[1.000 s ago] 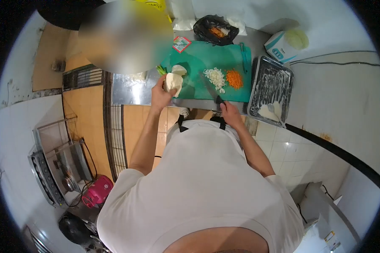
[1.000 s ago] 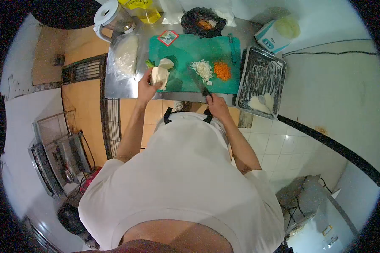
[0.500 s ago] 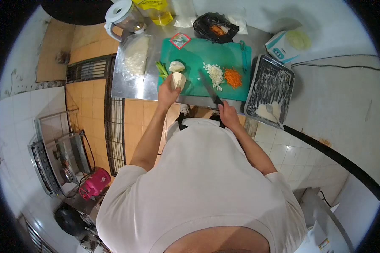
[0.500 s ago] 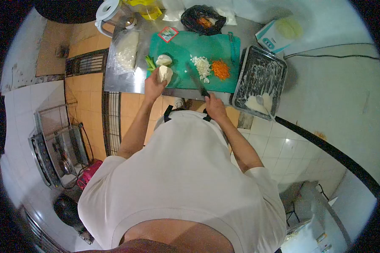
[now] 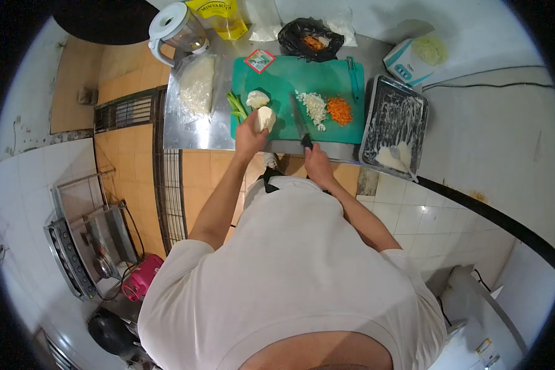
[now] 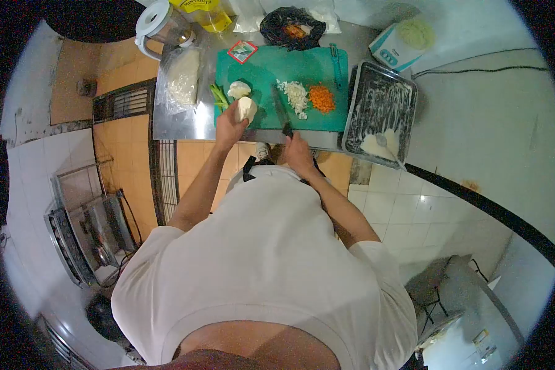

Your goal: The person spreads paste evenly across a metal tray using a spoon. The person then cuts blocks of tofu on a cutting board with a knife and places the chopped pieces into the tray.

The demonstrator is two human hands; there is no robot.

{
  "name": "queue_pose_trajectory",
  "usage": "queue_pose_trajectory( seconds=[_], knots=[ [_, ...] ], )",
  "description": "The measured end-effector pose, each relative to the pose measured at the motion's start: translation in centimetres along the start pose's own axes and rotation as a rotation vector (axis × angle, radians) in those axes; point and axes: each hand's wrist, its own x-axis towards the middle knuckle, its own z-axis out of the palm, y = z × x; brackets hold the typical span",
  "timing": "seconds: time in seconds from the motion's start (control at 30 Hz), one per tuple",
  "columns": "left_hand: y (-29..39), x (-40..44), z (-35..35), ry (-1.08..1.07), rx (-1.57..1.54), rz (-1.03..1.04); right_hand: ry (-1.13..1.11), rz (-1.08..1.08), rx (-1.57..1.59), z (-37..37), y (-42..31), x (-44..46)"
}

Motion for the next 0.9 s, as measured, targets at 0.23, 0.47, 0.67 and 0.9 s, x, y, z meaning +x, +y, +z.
queue_pose_trajectory(
  seconds=[0.23, 0.47, 0.67, 0.9],
  knots=[
    [-1.2, 0.6, 1.4, 0.045, -0.007, 0.205, 0.126, 0.041, -0.081, -0.3, -0.2, -0.5],
    [-2.0, 0.8, 1.2, -0.031, 0.017, 0.195, 0.150, 0.050, -0.061, 0.9, -3.1, 1.3],
    [-1.8, 0.7, 1.4, -0.016, 0.034, 0.218, 0.150, 0.117, 0.004, -1.0, -1.4, 0.1],
    [-1.4, 0.7, 1.0, -0.048, 0.043, 0.116, -0.059, 0.055, -0.116, -0.6, -1.7, -2.0]
  ],
)
